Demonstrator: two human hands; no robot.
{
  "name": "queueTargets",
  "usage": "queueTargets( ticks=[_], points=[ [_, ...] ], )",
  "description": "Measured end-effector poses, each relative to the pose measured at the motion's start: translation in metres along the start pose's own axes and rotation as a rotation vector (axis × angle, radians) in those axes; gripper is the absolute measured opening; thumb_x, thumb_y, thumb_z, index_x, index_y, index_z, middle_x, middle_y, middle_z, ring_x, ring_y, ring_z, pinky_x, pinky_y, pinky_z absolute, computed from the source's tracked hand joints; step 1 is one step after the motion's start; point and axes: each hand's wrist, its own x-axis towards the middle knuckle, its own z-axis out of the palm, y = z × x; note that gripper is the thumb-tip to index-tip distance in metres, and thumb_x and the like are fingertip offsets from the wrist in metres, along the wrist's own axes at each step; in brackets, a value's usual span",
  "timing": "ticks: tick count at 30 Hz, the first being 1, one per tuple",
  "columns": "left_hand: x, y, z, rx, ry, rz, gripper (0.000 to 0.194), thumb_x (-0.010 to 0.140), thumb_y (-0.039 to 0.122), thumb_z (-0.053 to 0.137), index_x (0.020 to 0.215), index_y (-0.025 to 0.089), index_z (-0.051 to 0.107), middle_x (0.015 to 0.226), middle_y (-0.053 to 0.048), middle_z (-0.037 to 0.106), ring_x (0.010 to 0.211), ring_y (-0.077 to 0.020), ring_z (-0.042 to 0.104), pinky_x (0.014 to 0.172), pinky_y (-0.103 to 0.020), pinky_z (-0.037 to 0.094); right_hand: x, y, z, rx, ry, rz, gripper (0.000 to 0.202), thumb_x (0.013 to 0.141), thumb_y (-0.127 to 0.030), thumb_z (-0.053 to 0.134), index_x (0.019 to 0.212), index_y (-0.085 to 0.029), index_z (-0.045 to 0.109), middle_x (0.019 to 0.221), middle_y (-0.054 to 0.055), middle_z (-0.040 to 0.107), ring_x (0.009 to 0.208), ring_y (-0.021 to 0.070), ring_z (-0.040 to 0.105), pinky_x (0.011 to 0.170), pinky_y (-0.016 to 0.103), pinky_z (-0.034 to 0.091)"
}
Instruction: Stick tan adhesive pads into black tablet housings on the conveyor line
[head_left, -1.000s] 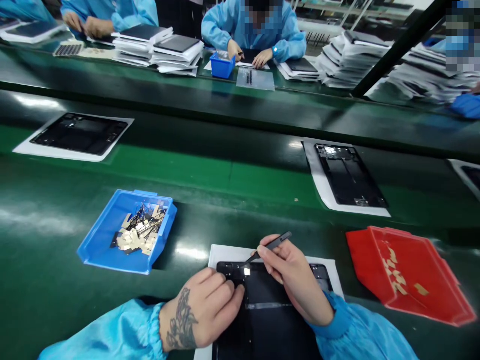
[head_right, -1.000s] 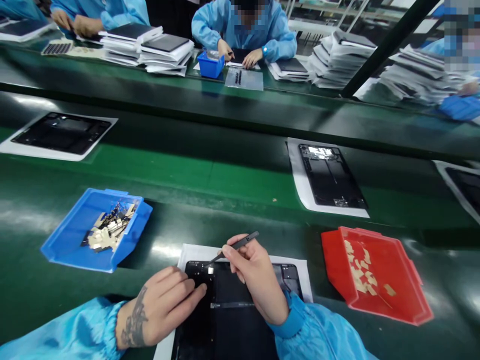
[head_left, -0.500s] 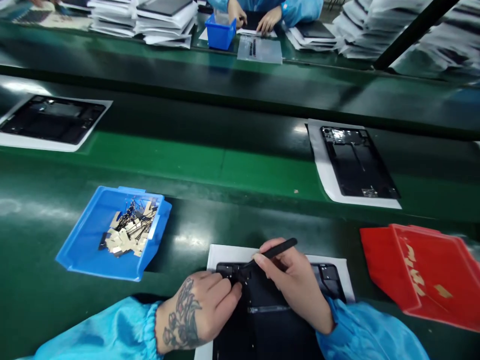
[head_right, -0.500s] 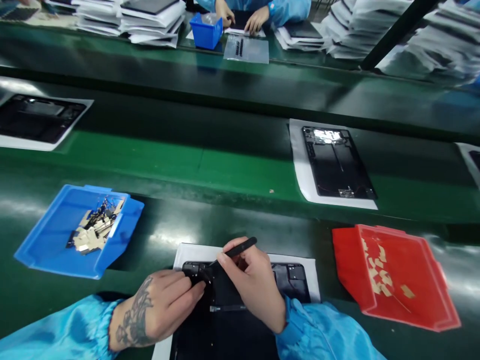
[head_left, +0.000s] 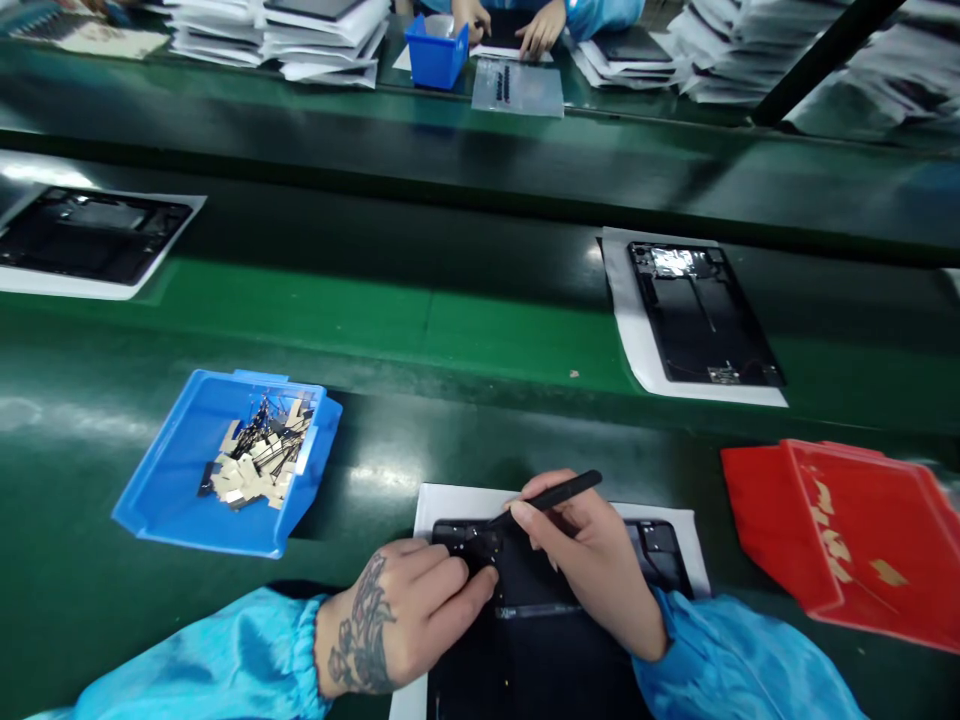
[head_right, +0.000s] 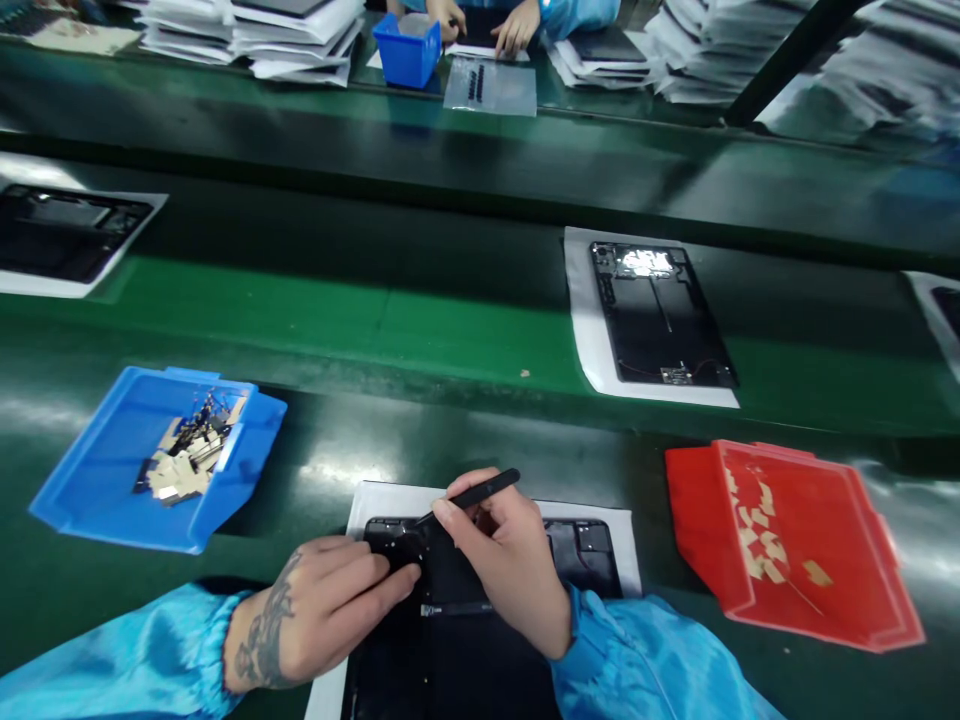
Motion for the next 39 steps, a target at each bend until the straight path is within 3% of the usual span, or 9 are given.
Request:
queueTargets(
  ticks=[21,39],
  points=[
    [-0.0009,0.0005,0.0025,0.024,-0.020,-0.026,0.016,0.083,0.007,0.055,0.096,0.006,0.062,0.060,-0.001,0.054,0.051,-0.0149,0.047,0.042,-0.030,0.038,-0.0019,0.0017,0.0021,-0.137,0.029,-0.072,0.011,0.084,-0.031,0.061,0.084,-0.020,0.058,0.070,0.000,0.061,0.058,0.0120,0.056,0.052,0.023,0.044],
    [-0.0022,0.0008,0.0040,-0.004,-0.018,-0.068,0.018,0.084,0.008,0.052,0.099,0.006,0.061,0.062,-0.002,0.056,0.052,-0.0147,0.052,0.044,-0.028,0.045,-0.0011,0.0023,0.0035,-0.185,0.040,-0.095,0.010,0.084,-0.031,0.060,0.083,-0.020,0.060,0.069,0.000,0.061,0.055,0.0117,0.056,0.050,0.022,0.044]
  ],
)
